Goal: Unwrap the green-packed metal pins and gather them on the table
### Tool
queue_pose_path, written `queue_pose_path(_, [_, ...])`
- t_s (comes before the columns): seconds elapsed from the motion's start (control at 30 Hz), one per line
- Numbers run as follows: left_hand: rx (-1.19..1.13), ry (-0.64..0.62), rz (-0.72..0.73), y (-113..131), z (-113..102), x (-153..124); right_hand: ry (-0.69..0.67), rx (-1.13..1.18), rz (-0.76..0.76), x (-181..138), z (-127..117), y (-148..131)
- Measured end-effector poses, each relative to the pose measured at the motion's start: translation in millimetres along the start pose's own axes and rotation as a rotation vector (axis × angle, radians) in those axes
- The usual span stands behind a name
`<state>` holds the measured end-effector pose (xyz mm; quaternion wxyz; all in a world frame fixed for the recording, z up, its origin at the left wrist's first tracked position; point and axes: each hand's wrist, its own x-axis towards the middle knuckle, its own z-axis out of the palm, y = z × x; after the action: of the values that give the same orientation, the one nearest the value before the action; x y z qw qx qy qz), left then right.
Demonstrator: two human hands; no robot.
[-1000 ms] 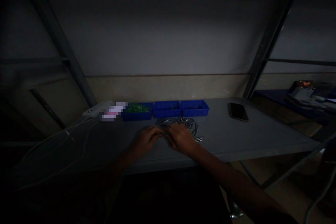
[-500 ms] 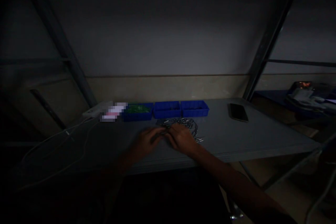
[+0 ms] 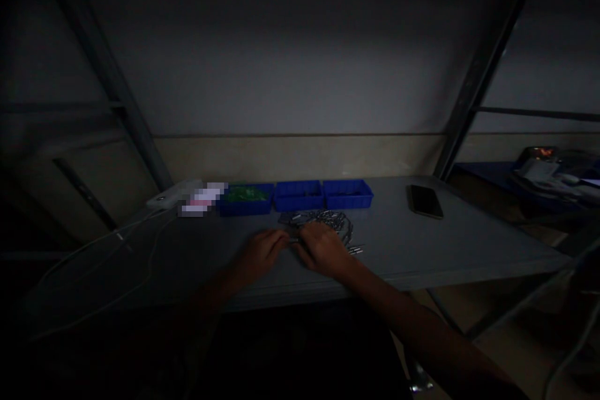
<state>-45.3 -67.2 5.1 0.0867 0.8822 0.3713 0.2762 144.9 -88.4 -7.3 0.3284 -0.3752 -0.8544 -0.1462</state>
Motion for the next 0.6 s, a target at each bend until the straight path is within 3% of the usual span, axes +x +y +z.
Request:
queue_pose_path(0.13, [0.045,0.030,-0.017,0,0,-1,0.006,-0.048,0.044,6,-1,11])
queue_pose_path(0.43, [0.164,0.027,-0.071,-19,12,23,-0.054,-0.275,0.441,73,2,72])
queue_pose_path(0.6, [0.225,-0.045,0.022,-29,21,43,-0.004,-0.263,0.425,55,-3,73])
